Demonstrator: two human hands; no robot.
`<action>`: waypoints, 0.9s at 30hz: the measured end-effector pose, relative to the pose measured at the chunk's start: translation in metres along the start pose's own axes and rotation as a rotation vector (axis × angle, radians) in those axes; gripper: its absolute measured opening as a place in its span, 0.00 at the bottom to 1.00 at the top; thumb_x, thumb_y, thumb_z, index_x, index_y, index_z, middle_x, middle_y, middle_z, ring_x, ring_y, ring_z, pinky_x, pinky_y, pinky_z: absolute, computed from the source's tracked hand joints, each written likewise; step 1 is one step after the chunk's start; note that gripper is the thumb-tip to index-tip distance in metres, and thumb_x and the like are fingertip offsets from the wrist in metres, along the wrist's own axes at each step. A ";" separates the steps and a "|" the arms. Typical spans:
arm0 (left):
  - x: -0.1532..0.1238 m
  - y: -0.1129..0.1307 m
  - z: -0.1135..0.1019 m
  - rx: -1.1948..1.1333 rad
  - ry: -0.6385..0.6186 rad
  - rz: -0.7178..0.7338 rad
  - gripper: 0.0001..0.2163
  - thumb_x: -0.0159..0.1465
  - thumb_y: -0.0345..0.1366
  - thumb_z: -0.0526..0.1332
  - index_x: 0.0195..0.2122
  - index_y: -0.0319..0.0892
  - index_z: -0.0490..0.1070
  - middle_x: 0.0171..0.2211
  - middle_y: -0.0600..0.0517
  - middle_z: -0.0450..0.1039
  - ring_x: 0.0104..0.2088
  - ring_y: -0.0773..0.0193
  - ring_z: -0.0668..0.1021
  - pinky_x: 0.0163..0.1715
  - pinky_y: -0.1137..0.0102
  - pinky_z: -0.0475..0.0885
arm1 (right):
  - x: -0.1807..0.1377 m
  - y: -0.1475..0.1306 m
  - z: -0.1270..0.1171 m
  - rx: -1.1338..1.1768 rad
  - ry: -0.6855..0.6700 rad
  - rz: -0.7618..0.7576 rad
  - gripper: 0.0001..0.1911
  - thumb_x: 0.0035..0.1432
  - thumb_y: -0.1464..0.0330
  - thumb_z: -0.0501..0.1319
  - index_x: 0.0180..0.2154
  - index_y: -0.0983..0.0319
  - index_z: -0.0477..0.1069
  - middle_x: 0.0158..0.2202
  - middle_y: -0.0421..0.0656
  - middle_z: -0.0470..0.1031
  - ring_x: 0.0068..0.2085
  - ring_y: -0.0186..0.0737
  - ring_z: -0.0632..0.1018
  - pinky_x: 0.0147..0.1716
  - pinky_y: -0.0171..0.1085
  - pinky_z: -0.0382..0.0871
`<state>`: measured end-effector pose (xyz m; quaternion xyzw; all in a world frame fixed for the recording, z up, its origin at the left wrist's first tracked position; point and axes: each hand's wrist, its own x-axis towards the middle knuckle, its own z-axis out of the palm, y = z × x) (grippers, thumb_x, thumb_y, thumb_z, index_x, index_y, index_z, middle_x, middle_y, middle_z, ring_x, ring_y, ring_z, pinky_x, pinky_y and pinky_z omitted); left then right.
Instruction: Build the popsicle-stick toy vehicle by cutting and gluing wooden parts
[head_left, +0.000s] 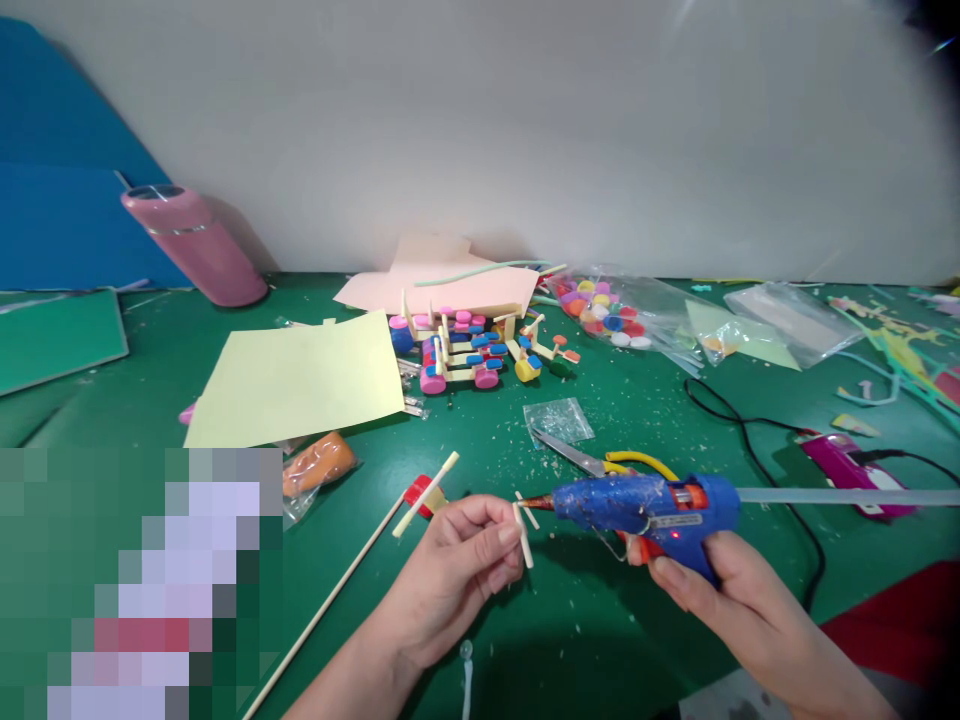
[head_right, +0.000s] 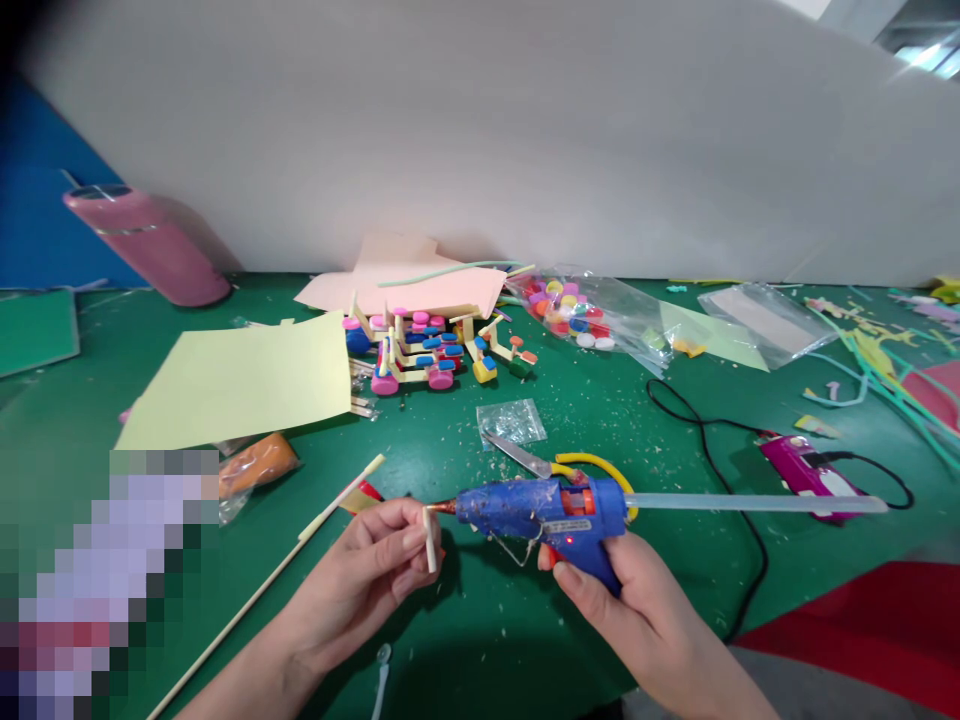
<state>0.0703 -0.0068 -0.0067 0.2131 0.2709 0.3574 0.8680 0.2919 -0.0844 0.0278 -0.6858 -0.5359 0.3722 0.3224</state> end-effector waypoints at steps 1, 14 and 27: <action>0.000 0.000 0.000 -0.001 -0.002 0.000 0.06 0.52 0.32 0.66 0.22 0.36 0.72 0.17 0.53 0.68 0.17 0.75 0.64 0.19 0.77 0.54 | 0.000 0.000 0.000 -0.004 0.004 -0.003 0.12 0.54 0.57 0.58 0.29 0.57 0.72 0.25 0.39 0.70 0.24 0.34 0.69 0.20 0.30 0.65; 0.001 -0.001 0.000 0.009 0.002 -0.003 0.06 0.52 0.32 0.66 0.23 0.35 0.72 0.17 0.53 0.67 0.18 0.75 0.64 0.20 0.77 0.53 | 0.000 0.001 -0.001 -0.006 0.021 -0.050 0.10 0.54 0.60 0.59 0.27 0.57 0.72 0.22 0.37 0.66 0.23 0.32 0.67 0.19 0.28 0.64; 0.000 0.000 0.000 0.019 0.001 0.001 0.06 0.52 0.33 0.66 0.23 0.36 0.72 0.17 0.54 0.68 0.17 0.75 0.64 0.20 0.77 0.53 | -0.001 -0.003 -0.002 -0.020 -0.025 -0.052 0.11 0.55 0.59 0.57 0.32 0.58 0.73 0.25 0.41 0.71 0.23 0.35 0.69 0.20 0.30 0.66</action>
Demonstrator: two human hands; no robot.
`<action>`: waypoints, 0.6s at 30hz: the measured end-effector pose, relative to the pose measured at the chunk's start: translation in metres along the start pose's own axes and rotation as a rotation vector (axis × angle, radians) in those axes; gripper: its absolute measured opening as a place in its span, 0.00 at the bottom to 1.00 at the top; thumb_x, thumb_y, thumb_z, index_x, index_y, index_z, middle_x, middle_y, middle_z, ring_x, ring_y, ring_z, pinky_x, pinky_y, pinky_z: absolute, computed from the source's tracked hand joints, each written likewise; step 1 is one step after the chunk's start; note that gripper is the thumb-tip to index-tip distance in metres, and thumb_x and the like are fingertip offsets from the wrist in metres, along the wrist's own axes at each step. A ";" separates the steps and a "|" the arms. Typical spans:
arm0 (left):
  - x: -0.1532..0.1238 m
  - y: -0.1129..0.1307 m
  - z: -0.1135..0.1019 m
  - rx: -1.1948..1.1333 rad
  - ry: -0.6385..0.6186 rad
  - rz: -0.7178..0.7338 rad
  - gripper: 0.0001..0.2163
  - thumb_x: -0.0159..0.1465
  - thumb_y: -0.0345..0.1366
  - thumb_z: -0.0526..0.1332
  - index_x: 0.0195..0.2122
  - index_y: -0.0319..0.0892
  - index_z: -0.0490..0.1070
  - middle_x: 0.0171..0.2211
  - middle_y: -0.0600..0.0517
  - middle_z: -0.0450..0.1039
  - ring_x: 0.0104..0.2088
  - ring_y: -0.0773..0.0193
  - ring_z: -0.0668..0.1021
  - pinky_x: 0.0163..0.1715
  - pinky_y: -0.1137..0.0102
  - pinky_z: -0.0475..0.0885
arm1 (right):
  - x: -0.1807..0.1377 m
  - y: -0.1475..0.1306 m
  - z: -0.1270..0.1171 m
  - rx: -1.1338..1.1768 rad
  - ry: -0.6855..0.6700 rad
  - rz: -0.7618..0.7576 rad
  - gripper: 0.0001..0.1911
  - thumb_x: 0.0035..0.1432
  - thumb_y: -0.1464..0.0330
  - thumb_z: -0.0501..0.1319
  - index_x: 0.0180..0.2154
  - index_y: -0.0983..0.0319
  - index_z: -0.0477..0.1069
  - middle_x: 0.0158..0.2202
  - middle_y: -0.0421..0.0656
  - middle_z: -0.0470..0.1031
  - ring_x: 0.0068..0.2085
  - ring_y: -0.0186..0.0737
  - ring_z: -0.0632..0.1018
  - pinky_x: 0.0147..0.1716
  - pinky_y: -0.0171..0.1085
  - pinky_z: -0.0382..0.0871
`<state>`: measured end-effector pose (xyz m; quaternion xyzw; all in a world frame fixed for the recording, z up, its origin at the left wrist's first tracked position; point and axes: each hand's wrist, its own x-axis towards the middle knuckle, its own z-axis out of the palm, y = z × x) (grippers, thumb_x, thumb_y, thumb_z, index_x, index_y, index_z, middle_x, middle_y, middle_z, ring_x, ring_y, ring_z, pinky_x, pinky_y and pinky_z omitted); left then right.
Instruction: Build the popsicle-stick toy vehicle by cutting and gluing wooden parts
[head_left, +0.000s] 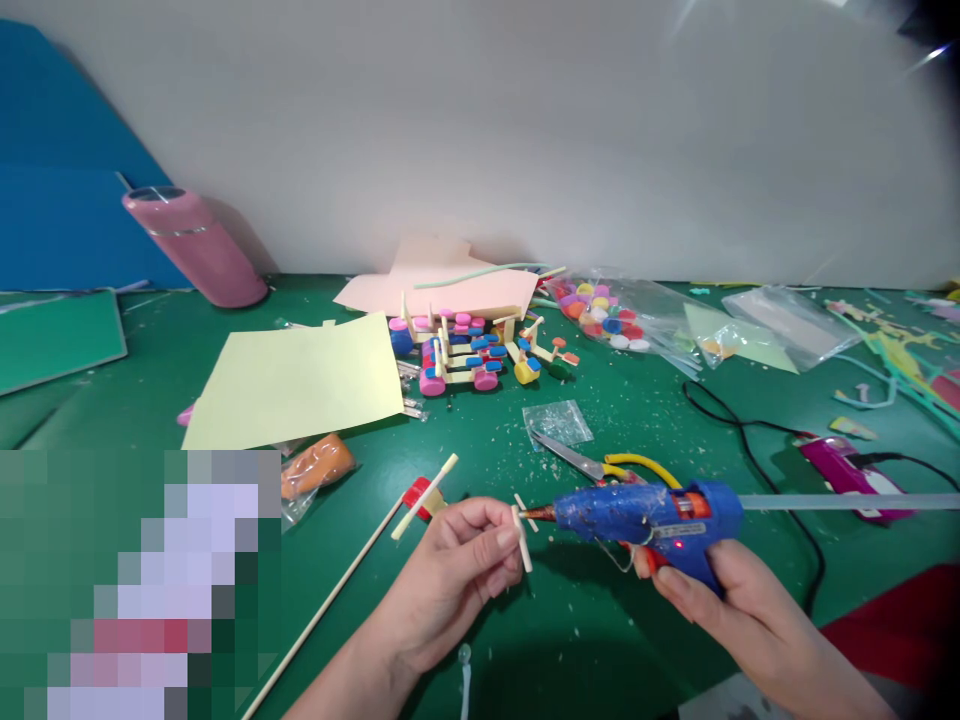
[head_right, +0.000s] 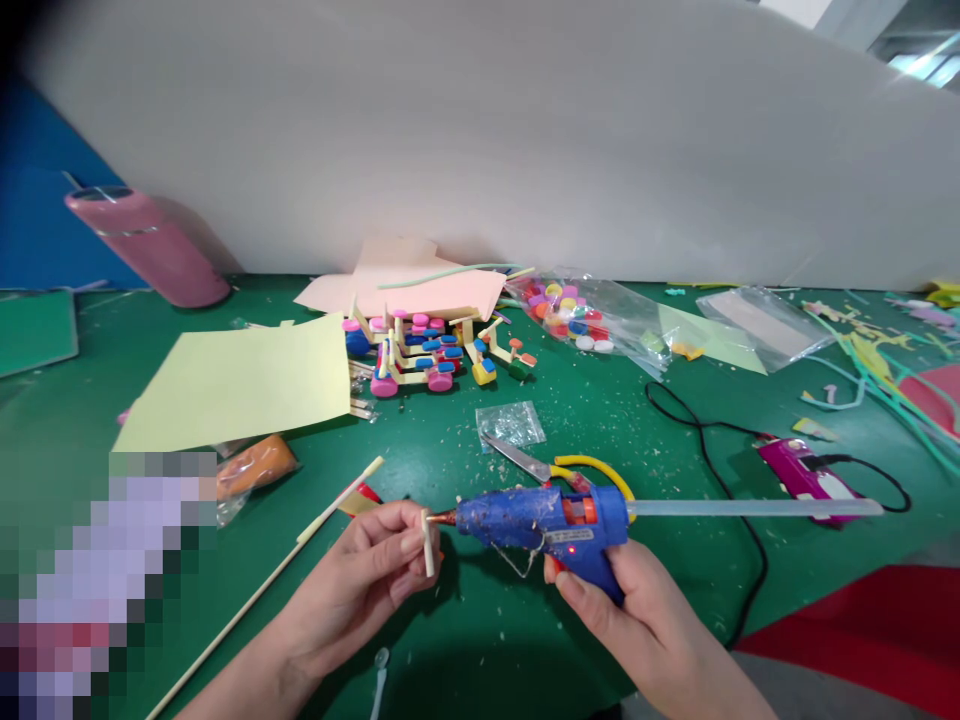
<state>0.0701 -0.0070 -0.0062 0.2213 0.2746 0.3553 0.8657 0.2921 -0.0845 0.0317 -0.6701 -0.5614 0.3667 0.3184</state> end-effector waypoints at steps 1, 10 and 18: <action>0.000 0.000 0.000 0.000 0.000 0.001 0.06 0.52 0.33 0.66 0.23 0.36 0.72 0.17 0.54 0.68 0.17 0.75 0.64 0.20 0.77 0.53 | 0.000 0.000 0.000 0.005 -0.006 0.004 0.11 0.55 0.59 0.57 0.32 0.58 0.73 0.27 0.41 0.72 0.24 0.35 0.69 0.20 0.30 0.67; 0.001 0.000 0.000 0.000 -0.013 -0.001 0.07 0.52 0.33 0.66 0.23 0.36 0.71 0.17 0.54 0.67 0.17 0.75 0.63 0.20 0.76 0.52 | 0.002 0.000 0.000 -0.027 0.024 -0.044 0.10 0.56 0.60 0.57 0.32 0.58 0.73 0.24 0.40 0.71 0.24 0.35 0.71 0.22 0.30 0.68; -0.001 0.000 0.000 0.000 -0.019 -0.001 0.06 0.53 0.32 0.66 0.24 0.36 0.71 0.17 0.54 0.67 0.17 0.76 0.63 0.20 0.76 0.52 | 0.000 -0.002 -0.002 -0.018 0.009 -0.061 0.10 0.55 0.60 0.57 0.31 0.58 0.74 0.26 0.40 0.73 0.26 0.36 0.72 0.27 0.32 0.71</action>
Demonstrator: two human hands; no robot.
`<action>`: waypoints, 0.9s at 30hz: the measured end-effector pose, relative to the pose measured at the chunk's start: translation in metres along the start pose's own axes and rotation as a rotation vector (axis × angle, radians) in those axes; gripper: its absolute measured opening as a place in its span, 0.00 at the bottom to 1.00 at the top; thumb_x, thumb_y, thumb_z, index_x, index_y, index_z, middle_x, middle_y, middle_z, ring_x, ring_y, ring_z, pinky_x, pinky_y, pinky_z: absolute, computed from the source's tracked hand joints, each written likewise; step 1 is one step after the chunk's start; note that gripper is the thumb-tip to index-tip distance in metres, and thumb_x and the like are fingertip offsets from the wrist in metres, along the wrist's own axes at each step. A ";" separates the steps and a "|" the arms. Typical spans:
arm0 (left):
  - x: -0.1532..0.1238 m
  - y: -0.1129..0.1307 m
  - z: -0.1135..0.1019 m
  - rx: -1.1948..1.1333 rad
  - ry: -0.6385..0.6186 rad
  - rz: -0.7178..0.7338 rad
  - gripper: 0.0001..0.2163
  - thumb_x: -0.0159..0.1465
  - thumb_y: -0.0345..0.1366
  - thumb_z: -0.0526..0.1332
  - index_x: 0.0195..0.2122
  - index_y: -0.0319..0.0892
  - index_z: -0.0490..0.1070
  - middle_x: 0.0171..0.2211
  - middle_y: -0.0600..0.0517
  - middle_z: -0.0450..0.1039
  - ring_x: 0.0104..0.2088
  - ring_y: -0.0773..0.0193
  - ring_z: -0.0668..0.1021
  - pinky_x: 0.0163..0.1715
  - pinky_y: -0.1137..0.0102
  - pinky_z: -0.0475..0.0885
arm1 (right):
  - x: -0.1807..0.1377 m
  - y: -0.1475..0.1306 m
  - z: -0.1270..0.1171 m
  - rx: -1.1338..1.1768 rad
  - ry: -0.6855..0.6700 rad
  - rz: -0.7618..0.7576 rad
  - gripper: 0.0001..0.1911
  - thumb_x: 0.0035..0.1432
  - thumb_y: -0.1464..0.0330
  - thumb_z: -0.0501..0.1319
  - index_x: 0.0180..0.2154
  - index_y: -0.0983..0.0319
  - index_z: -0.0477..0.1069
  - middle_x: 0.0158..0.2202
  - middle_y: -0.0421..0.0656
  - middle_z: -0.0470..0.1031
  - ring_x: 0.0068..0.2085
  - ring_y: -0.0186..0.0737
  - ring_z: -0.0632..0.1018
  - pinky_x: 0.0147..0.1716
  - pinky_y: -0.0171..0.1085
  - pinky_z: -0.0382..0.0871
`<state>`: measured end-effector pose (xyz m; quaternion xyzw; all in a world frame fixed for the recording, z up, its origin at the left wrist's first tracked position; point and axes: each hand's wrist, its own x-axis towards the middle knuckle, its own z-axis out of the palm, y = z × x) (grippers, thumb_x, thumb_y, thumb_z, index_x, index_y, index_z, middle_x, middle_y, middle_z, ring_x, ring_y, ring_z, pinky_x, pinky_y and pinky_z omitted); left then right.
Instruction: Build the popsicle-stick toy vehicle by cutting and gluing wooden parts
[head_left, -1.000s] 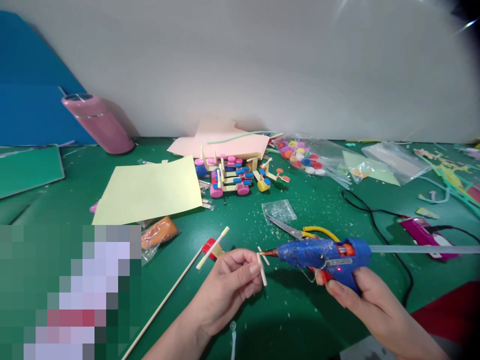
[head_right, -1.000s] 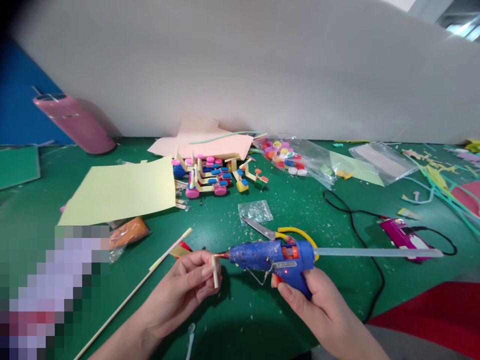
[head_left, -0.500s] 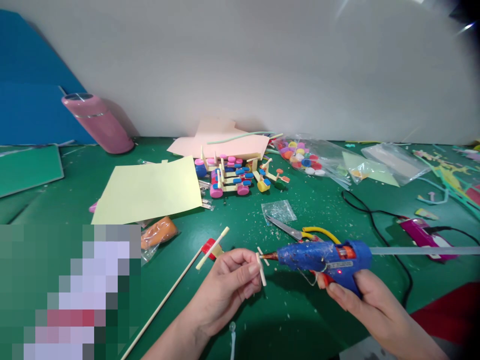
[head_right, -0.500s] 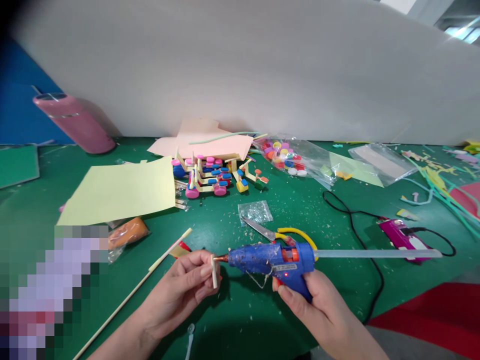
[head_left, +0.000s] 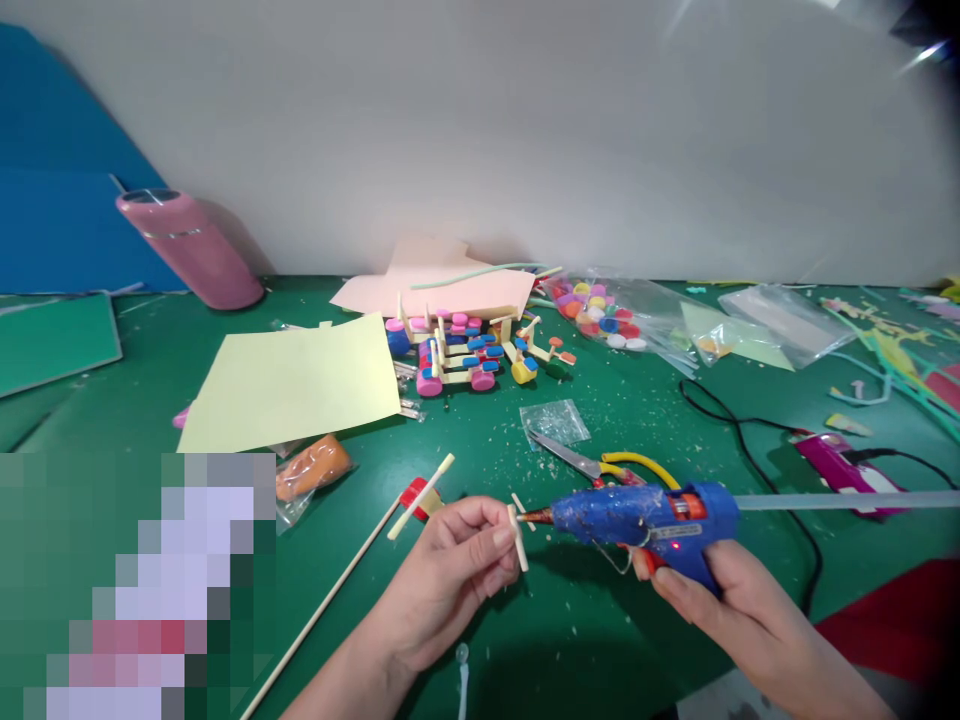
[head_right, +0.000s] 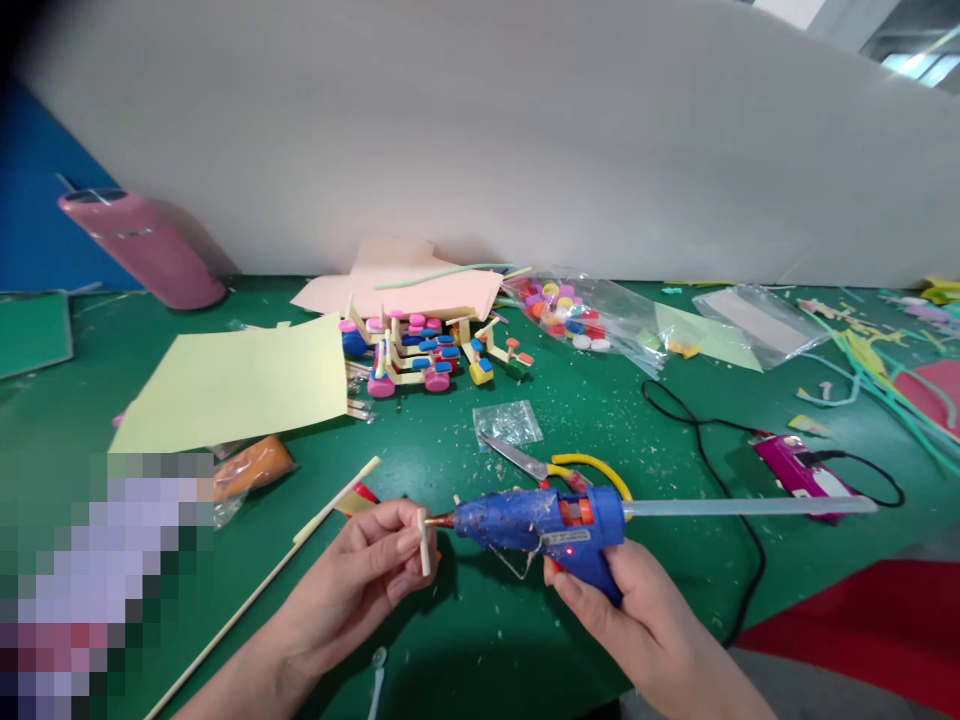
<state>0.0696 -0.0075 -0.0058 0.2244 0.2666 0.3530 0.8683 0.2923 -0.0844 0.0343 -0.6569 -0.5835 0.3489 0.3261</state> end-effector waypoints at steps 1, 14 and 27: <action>0.000 0.000 0.000 0.001 0.000 0.001 0.06 0.53 0.32 0.65 0.24 0.36 0.71 0.17 0.54 0.67 0.17 0.76 0.63 0.20 0.76 0.52 | 0.000 0.000 0.000 -0.009 0.002 -0.001 0.10 0.55 0.60 0.57 0.31 0.58 0.73 0.25 0.40 0.73 0.25 0.35 0.72 0.27 0.32 0.71; 0.000 0.001 0.001 0.009 0.008 -0.012 0.07 0.51 0.33 0.67 0.23 0.36 0.71 0.17 0.54 0.67 0.17 0.76 0.63 0.20 0.76 0.53 | 0.000 -0.002 -0.001 -0.028 -0.008 -0.007 0.10 0.55 0.60 0.57 0.31 0.58 0.73 0.24 0.39 0.72 0.25 0.35 0.72 0.25 0.31 0.70; 0.001 0.002 0.002 0.008 0.005 -0.009 0.07 0.51 0.33 0.67 0.23 0.36 0.71 0.17 0.54 0.67 0.17 0.75 0.63 0.19 0.76 0.52 | -0.003 0.000 -0.003 -0.042 -0.050 0.006 0.12 0.57 0.60 0.55 0.32 0.59 0.73 0.27 0.42 0.74 0.28 0.38 0.74 0.26 0.33 0.71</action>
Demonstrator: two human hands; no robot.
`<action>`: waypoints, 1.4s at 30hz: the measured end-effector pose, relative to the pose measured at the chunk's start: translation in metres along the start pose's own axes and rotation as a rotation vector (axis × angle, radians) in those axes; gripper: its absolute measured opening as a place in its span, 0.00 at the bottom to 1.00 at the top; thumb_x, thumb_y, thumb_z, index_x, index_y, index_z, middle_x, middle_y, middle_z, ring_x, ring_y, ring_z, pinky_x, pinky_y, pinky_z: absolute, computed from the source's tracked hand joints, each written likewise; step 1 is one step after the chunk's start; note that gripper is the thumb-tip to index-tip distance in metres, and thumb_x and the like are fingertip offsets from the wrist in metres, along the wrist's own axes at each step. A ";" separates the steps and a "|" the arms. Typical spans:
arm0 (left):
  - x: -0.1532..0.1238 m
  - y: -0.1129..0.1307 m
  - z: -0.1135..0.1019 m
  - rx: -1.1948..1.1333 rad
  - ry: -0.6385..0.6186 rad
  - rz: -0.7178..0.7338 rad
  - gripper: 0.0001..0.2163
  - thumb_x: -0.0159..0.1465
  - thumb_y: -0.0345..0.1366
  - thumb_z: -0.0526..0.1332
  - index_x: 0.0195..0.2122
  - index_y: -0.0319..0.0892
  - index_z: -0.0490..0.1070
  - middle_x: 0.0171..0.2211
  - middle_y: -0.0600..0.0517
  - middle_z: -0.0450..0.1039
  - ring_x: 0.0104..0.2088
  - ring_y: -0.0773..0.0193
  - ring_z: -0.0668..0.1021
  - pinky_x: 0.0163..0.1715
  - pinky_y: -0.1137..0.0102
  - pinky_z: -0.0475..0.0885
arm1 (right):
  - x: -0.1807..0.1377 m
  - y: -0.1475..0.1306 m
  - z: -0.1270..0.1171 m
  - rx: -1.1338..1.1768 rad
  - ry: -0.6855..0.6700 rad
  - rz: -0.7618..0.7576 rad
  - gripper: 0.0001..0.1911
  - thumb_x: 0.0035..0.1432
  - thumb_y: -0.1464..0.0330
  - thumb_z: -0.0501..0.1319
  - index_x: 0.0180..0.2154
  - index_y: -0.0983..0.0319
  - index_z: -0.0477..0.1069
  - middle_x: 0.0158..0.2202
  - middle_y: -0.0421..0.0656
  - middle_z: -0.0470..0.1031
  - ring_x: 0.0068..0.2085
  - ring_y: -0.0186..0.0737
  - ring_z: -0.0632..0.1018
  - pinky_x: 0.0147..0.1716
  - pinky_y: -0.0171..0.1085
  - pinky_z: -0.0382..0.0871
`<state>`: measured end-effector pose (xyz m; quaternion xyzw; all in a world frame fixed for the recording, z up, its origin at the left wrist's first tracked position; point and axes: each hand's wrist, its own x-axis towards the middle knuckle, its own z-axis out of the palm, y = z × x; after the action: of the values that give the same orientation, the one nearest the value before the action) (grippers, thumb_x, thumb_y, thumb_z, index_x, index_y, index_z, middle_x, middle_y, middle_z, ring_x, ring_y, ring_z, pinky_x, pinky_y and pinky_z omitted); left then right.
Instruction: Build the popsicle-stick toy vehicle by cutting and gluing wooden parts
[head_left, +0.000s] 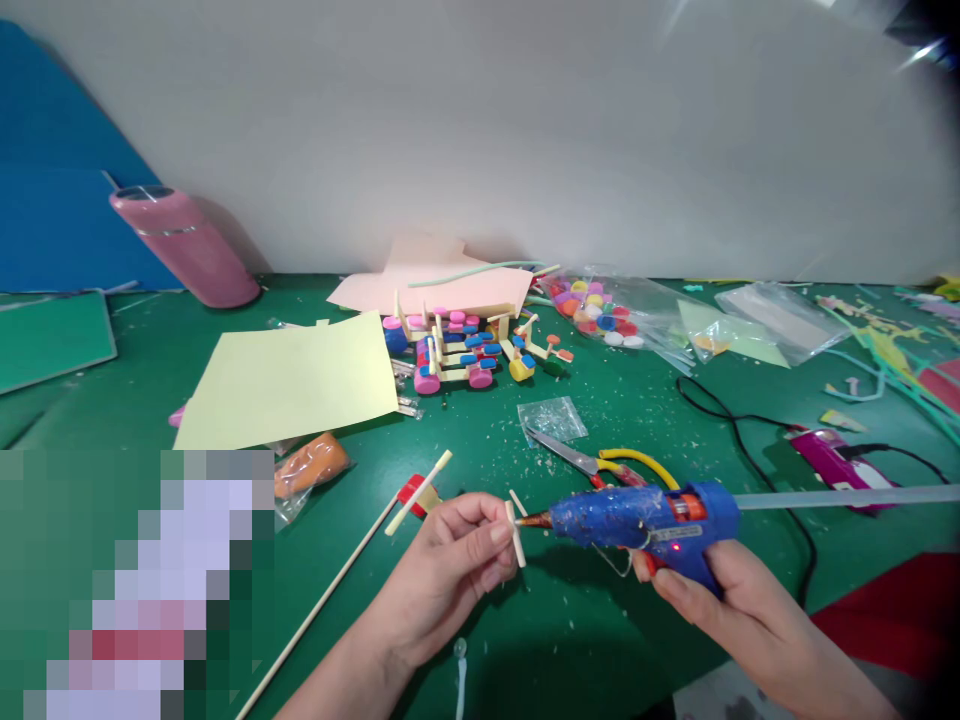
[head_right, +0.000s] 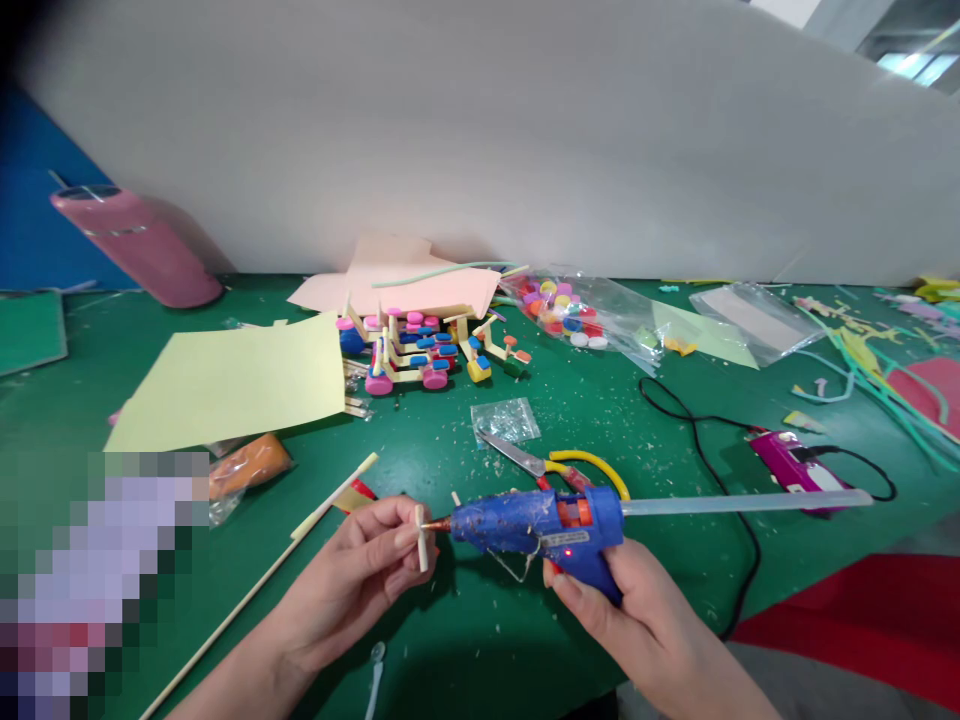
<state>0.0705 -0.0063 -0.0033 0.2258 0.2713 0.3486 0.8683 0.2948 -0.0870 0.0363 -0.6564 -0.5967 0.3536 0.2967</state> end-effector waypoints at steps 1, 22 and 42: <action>0.000 0.000 0.000 0.001 0.002 0.001 0.07 0.51 0.33 0.67 0.23 0.36 0.71 0.17 0.54 0.67 0.17 0.75 0.63 0.19 0.76 0.52 | 0.000 0.000 0.000 0.006 -0.003 0.007 0.12 0.57 0.59 0.55 0.32 0.59 0.73 0.28 0.42 0.74 0.28 0.39 0.74 0.27 0.34 0.71; 0.001 -0.001 -0.002 -0.033 -0.024 0.010 0.04 0.55 0.30 0.64 0.24 0.36 0.72 0.18 0.54 0.67 0.18 0.76 0.64 0.20 0.78 0.54 | -0.004 0.006 -0.001 -0.039 -0.058 0.035 0.12 0.58 0.59 0.54 0.32 0.58 0.72 0.28 0.41 0.74 0.29 0.39 0.74 0.29 0.35 0.70; 0.000 0.000 -0.001 -0.038 -0.036 0.012 0.04 0.55 0.30 0.64 0.25 0.37 0.72 0.18 0.53 0.68 0.18 0.75 0.64 0.20 0.78 0.55 | -0.007 0.006 -0.002 -0.047 -0.039 0.034 0.13 0.57 0.58 0.54 0.32 0.58 0.71 0.29 0.42 0.76 0.31 0.42 0.76 0.30 0.36 0.71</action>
<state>0.0700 -0.0059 -0.0047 0.2172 0.2477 0.3547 0.8750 0.2996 -0.0944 0.0335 -0.6662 -0.5992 0.3574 0.2635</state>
